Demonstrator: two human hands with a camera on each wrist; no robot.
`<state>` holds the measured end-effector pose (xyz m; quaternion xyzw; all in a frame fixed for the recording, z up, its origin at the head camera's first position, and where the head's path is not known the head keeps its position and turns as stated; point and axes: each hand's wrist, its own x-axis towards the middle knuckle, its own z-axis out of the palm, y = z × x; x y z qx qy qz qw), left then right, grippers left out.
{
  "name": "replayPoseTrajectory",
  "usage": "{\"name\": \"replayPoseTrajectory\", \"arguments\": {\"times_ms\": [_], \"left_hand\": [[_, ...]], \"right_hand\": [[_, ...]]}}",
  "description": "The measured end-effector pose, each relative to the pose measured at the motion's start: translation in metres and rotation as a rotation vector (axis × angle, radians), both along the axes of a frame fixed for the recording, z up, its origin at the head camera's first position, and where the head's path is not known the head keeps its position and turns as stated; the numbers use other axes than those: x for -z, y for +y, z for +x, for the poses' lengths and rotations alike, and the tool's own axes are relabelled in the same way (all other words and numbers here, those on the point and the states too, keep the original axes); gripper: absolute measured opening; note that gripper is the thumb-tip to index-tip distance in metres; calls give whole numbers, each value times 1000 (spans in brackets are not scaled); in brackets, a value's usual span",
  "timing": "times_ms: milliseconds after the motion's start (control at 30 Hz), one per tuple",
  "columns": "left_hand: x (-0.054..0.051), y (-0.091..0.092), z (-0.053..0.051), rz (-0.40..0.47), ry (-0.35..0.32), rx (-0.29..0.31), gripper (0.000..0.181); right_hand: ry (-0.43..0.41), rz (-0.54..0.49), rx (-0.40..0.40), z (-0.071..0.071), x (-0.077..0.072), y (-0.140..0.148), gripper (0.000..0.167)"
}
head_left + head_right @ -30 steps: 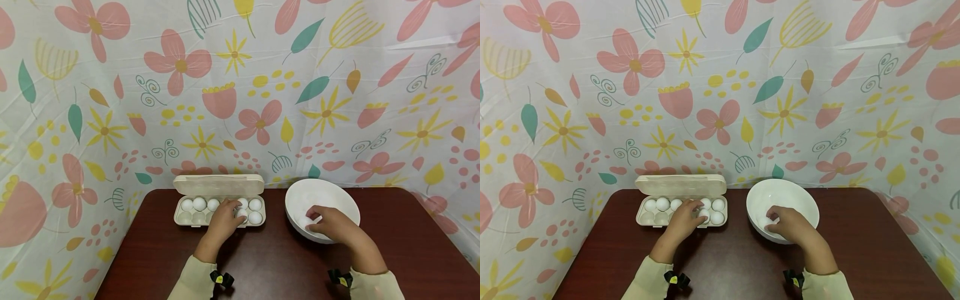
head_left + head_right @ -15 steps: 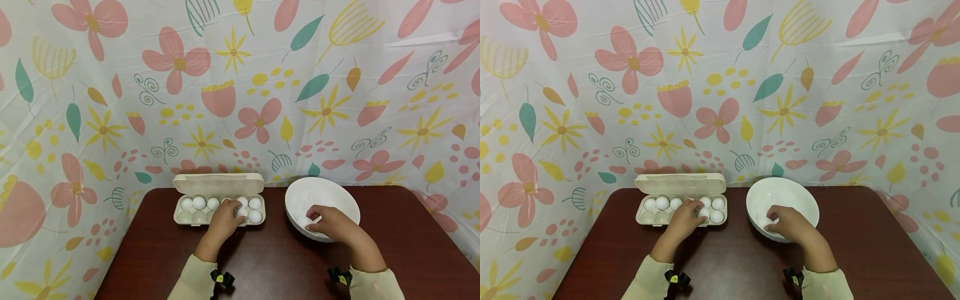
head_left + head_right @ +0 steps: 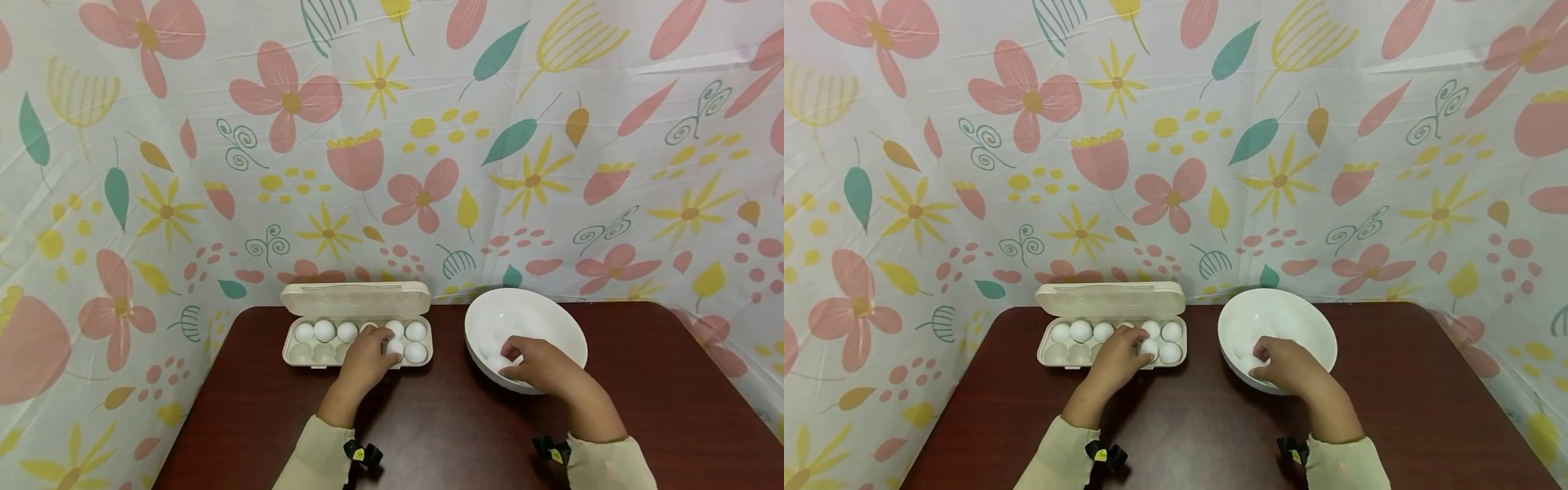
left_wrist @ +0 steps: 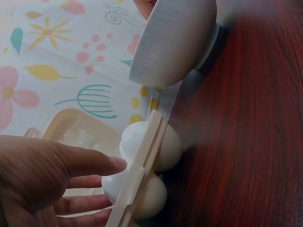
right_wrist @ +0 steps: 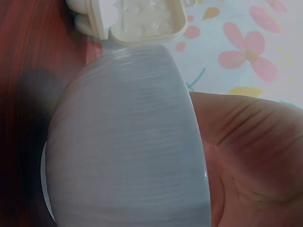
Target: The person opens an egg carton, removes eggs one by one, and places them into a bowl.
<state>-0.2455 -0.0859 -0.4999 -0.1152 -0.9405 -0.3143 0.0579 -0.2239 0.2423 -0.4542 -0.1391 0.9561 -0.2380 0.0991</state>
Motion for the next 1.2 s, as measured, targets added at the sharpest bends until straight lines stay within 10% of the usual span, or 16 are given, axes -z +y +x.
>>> {"name": "replayPoseTrajectory", "arguments": {"times_ms": [1200], "left_hand": [[6, 1, -3, -20, 5, 16, 36]], "right_hand": [[-35, 42, 33, -9, 10, 1, 30]]}}
